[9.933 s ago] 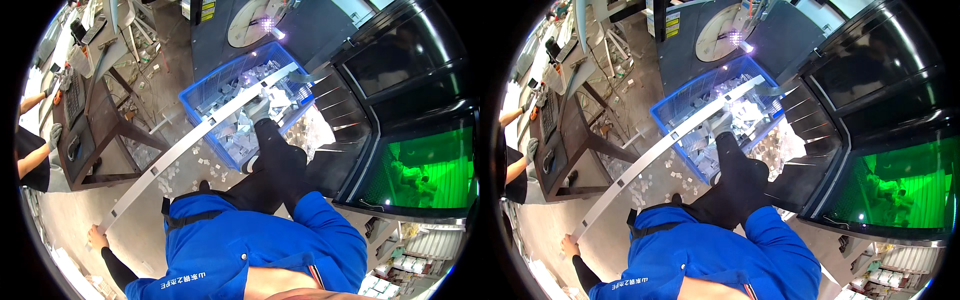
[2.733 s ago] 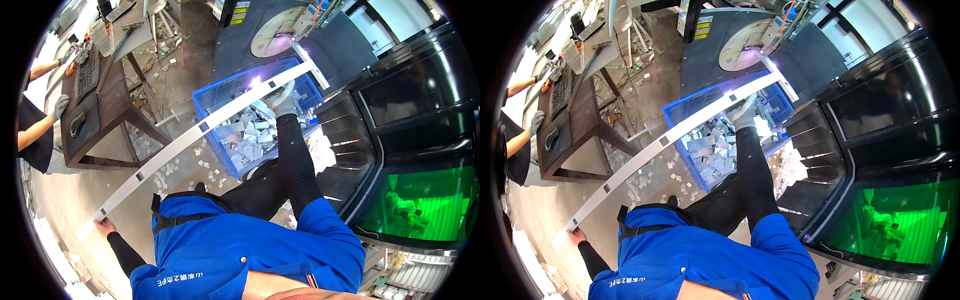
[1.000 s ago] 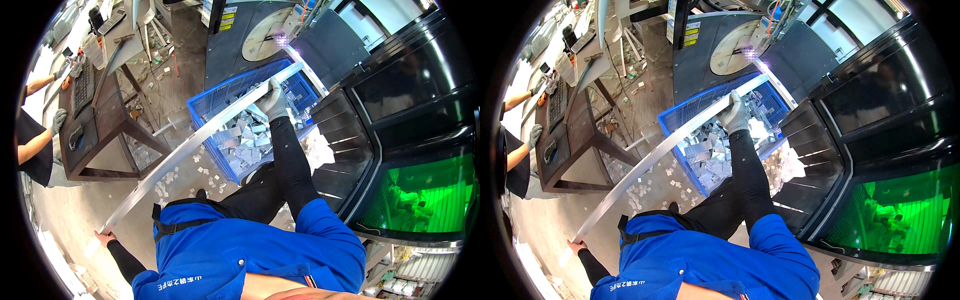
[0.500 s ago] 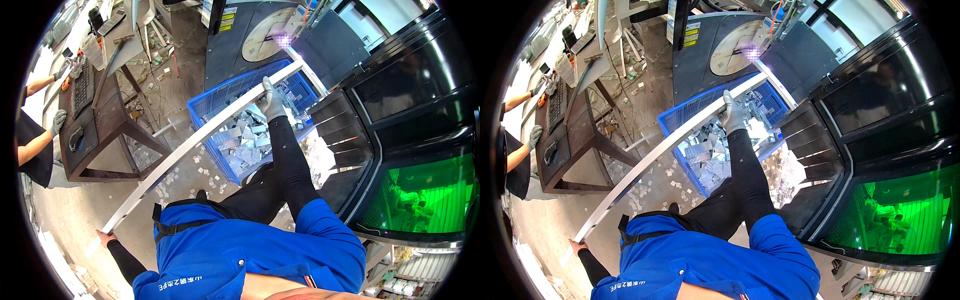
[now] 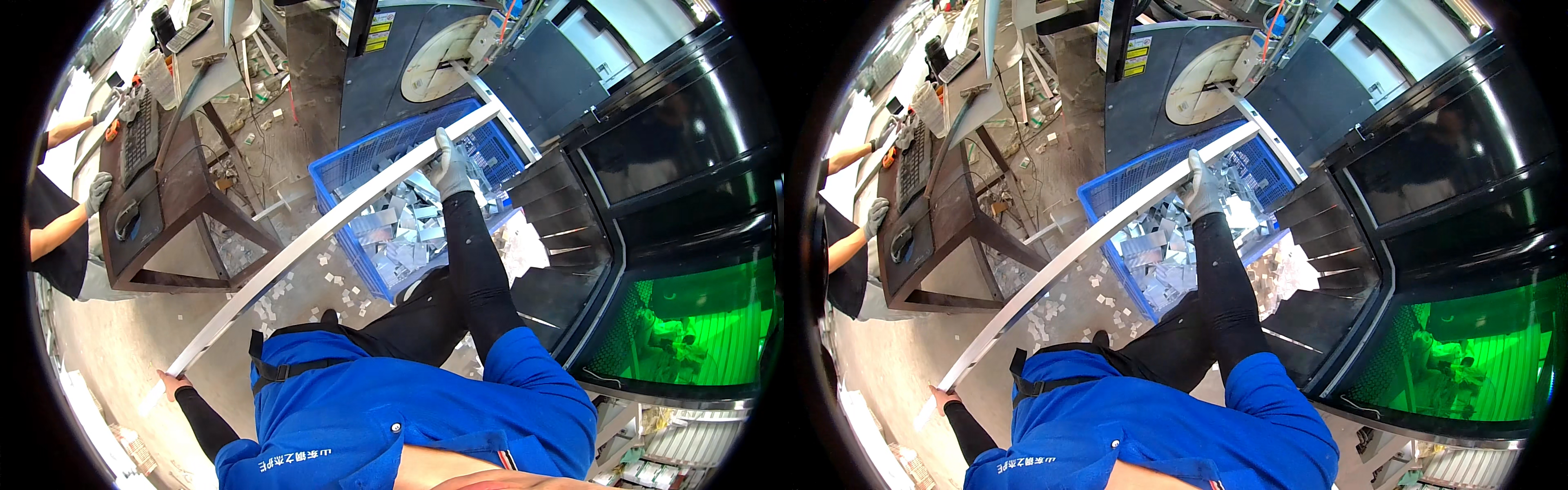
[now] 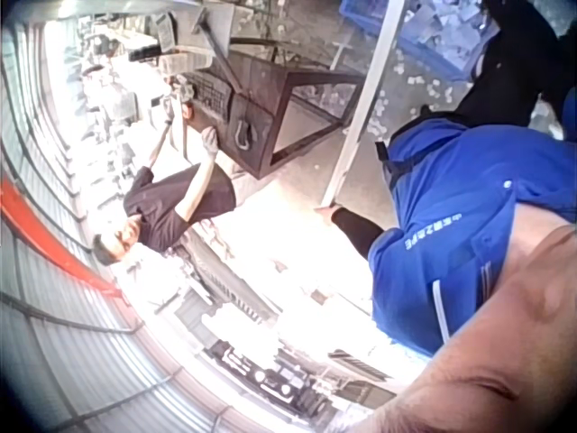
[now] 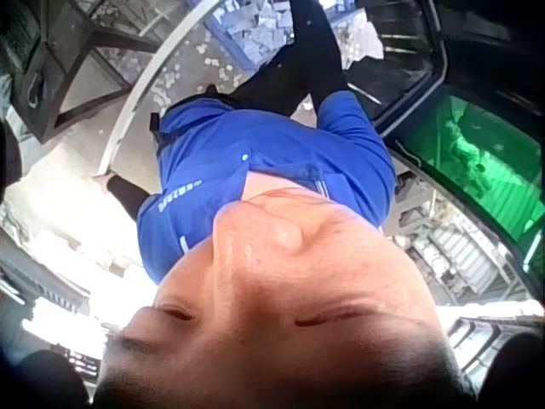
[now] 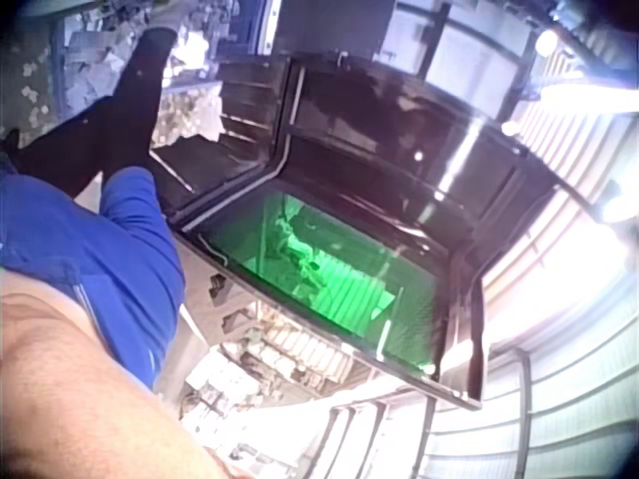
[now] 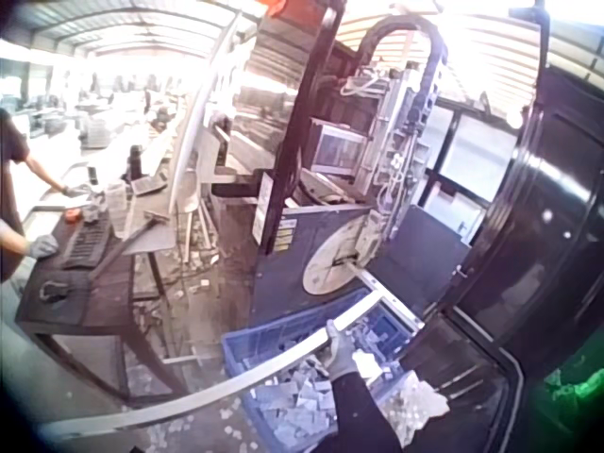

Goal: The person handles long metal bars and decorative metal pieces, aligning them on the floor and assembling them into a frame-like structure. They repeatedly position and adjust the components, then hand the assembled piece to a coworker.

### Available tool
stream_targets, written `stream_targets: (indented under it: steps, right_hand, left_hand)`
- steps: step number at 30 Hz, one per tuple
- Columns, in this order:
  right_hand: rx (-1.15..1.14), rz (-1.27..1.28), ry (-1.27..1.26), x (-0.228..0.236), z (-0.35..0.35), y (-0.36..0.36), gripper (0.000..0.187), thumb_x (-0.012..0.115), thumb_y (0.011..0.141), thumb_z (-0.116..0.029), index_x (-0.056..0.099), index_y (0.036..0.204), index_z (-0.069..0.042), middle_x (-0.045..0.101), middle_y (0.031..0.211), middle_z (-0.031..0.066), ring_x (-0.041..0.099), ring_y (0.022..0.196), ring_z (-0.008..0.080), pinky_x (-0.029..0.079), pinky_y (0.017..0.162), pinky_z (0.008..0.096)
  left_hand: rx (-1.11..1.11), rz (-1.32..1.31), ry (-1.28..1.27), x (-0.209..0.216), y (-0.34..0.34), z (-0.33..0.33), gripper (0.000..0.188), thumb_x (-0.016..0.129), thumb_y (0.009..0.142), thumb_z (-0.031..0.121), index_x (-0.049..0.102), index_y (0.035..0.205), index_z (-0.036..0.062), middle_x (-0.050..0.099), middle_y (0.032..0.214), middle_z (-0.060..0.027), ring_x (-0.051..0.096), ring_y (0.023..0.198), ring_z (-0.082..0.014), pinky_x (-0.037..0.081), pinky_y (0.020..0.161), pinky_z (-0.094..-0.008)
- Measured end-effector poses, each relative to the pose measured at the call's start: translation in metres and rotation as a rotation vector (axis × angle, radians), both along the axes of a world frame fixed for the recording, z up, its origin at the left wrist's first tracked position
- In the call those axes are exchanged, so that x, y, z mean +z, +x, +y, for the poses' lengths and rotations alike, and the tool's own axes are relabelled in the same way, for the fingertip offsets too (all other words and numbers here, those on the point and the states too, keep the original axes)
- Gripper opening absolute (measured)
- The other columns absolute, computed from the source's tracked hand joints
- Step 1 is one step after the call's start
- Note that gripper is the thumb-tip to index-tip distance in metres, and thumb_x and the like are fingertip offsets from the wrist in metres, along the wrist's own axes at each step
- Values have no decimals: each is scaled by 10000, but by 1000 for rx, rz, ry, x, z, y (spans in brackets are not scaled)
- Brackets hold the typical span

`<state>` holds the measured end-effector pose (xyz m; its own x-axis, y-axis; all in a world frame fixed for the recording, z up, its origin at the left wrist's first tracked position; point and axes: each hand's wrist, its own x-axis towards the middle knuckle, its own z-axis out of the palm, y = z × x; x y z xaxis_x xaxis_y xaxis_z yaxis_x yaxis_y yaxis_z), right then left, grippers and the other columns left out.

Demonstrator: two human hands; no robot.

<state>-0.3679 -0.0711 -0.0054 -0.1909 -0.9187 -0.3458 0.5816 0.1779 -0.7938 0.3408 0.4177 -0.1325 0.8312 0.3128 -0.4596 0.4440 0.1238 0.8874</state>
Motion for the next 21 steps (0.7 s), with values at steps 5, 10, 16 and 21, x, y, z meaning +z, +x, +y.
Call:
stream_targets:
  steps: [5,10,16,21]
  right_hand:
    - [3,-36,3,4,0,4,337,699,926,-373,559,1106,-124,580,1005,71,601,964,250,499,815,441]
    - [-5,-47,23,1,-1,1,327,702,922,-375,560,1090,-133,580,996,62,587,928,238,492,823,432]
    - [141,-193,-66,-29,-18,-15,406,692,929,-398,562,1222,-150,586,1080,37,561,1060,203,479,914,425]
    - [87,-114,-18,-8,-6,-7,234,646,956,-367,569,1053,-169,560,1001,21,566,1003,188,500,882,413]
  left_hand:
    - [12,-30,4,0,5,6,681,794,855,396,546,1132,-175,659,1112,-225,684,954,-354,599,779,-460]
    - [-16,-32,7,-6,4,2,654,786,863,398,565,1130,-156,659,1116,-217,681,954,-350,597,776,-465]
    - [-43,-54,10,-14,15,12,600,791,863,372,571,1122,-123,663,1084,-189,677,928,-328,597,756,-443]
    - [24,-47,-9,-26,6,0,596,795,855,315,529,1243,-51,663,1087,-152,674,951,-304,589,745,-427]
